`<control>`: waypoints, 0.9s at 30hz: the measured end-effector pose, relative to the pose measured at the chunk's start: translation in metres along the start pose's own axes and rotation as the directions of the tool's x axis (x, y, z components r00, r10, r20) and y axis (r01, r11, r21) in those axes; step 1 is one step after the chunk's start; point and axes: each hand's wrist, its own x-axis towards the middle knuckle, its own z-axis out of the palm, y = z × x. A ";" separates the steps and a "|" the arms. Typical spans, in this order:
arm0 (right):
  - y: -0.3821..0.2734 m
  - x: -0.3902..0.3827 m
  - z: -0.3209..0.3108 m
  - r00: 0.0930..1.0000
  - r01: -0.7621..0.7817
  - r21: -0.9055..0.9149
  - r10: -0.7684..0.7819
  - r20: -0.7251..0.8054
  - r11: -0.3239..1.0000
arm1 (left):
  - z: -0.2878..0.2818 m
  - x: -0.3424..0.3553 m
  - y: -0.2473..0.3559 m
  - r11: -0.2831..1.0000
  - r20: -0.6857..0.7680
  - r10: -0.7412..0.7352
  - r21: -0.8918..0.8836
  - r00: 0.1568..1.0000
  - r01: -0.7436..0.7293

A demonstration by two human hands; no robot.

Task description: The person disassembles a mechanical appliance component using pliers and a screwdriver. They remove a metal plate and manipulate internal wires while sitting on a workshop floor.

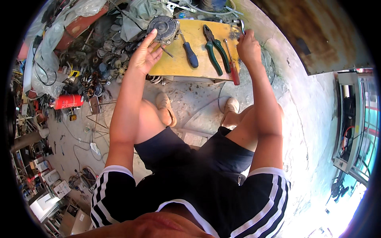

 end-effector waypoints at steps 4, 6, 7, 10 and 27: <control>-0.050 -0.015 -0.002 0.974 0.186 0.142 -0.201 0.102 0.972 | -0.001 0.001 0.002 1.000 -0.011 -0.011 -0.027 1.000 0.011; -0.070 -0.029 0.012 0.939 0.170 0.166 -0.211 0.271 0.971 | -0.002 0.000 0.005 0.999 -0.003 -0.004 -0.034 1.000 0.004; -0.075 -0.036 0.023 0.914 0.172 0.192 -0.229 0.335 0.966 | -0.002 -0.002 0.006 0.999 -0.001 0.002 -0.037 1.000 -0.002; -0.090 -0.052 0.049 0.896 0.324 0.052 -0.324 0.303 0.945 | -0.003 -0.001 0.009 0.998 -0.019 0.012 -0.054 1.000 -0.013; -0.077 -0.040 -0.028 0.882 -0.069 0.024 0.049 0.469 0.997 | -0.026 -0.009 0.003 0.996 -0.055 0.032 0.083 0.998 -0.028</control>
